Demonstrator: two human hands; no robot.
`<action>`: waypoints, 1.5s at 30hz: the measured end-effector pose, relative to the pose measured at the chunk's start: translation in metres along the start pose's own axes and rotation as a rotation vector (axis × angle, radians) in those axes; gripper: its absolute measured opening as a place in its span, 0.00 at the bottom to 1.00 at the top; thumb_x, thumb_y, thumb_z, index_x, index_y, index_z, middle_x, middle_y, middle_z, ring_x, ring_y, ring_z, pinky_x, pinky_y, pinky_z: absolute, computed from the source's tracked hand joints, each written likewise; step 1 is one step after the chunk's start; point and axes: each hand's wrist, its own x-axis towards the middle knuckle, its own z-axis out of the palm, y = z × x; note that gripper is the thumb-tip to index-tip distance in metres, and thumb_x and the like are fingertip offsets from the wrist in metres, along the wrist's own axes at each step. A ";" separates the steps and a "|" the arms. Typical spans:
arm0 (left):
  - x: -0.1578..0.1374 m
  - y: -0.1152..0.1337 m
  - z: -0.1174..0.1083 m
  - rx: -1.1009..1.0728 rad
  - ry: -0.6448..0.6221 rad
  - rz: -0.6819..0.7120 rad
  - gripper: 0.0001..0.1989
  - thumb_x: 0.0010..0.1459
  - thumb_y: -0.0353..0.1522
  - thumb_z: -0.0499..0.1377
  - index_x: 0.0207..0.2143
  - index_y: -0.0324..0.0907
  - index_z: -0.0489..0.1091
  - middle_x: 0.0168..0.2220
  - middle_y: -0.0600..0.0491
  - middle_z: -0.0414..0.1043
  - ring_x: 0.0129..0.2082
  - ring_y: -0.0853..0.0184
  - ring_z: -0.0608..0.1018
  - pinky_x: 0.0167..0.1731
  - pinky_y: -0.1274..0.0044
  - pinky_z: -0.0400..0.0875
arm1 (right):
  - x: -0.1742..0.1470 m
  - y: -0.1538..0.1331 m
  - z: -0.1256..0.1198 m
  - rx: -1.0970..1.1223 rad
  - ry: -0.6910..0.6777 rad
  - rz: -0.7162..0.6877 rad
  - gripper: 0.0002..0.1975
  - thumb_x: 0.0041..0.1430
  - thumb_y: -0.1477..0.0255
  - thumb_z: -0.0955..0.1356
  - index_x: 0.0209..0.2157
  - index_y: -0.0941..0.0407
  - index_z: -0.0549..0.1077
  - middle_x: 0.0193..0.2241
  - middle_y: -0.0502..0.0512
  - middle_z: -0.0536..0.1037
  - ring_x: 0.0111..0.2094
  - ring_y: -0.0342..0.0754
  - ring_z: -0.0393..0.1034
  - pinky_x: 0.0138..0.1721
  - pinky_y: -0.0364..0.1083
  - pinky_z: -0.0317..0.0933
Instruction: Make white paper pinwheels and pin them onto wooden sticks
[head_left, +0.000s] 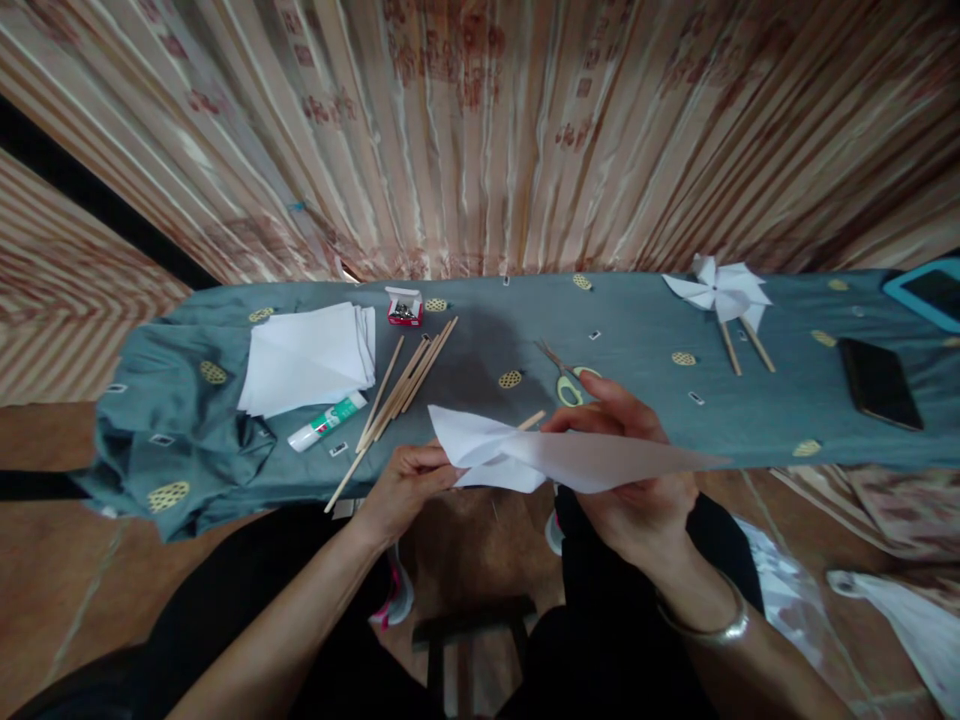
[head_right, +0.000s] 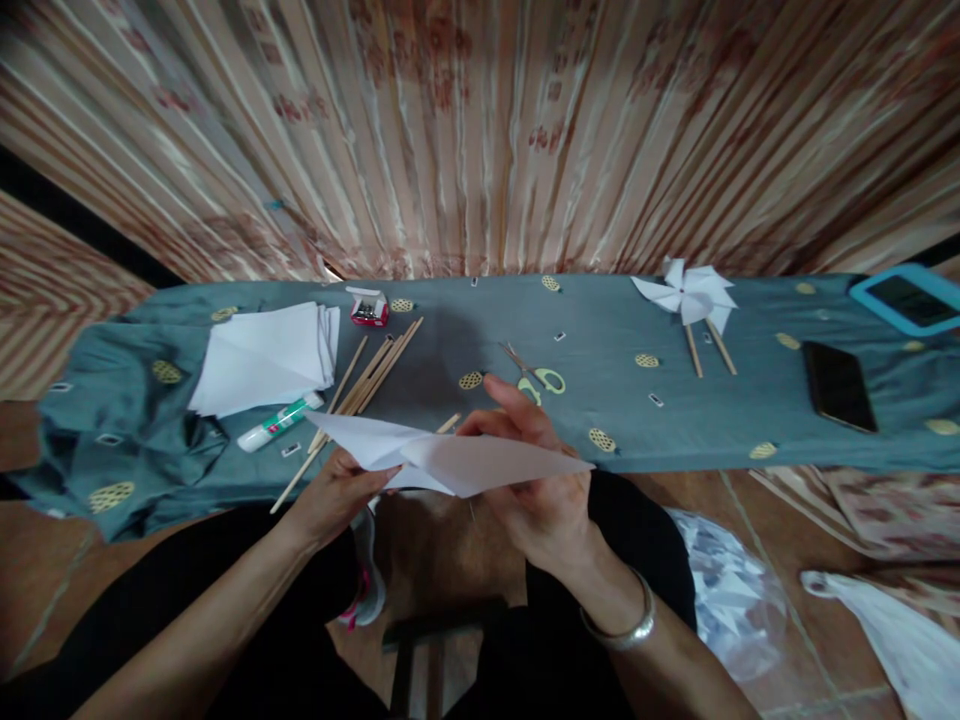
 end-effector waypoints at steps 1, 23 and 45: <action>0.000 0.000 0.000 0.003 -0.002 -0.001 0.12 0.43 0.39 0.71 0.20 0.39 0.78 0.25 0.52 0.73 0.27 0.70 0.70 0.30 0.77 0.64 | 0.000 0.000 0.000 -0.009 0.001 0.009 0.37 0.54 0.75 0.71 0.62 0.43 0.57 0.36 0.51 0.81 0.37 0.54 0.77 0.34 0.53 0.72; 0.001 -0.004 -0.002 -0.003 -0.005 0.006 0.12 0.43 0.40 0.72 0.22 0.40 0.79 0.23 0.52 0.71 0.27 0.69 0.70 0.28 0.78 0.65 | -0.001 -0.001 -0.001 0.016 0.008 0.049 0.34 0.54 0.73 0.70 0.61 0.43 0.59 0.37 0.51 0.81 0.37 0.53 0.78 0.35 0.53 0.73; -0.006 0.000 0.006 0.090 0.114 0.038 0.07 0.42 0.36 0.71 0.24 0.42 0.81 0.25 0.53 0.71 0.22 0.74 0.68 0.21 0.80 0.63 | 0.028 0.020 0.024 0.715 0.103 0.680 0.19 0.40 0.71 0.78 0.36 0.55 0.75 0.33 0.51 0.83 0.30 0.48 0.77 0.38 0.49 0.73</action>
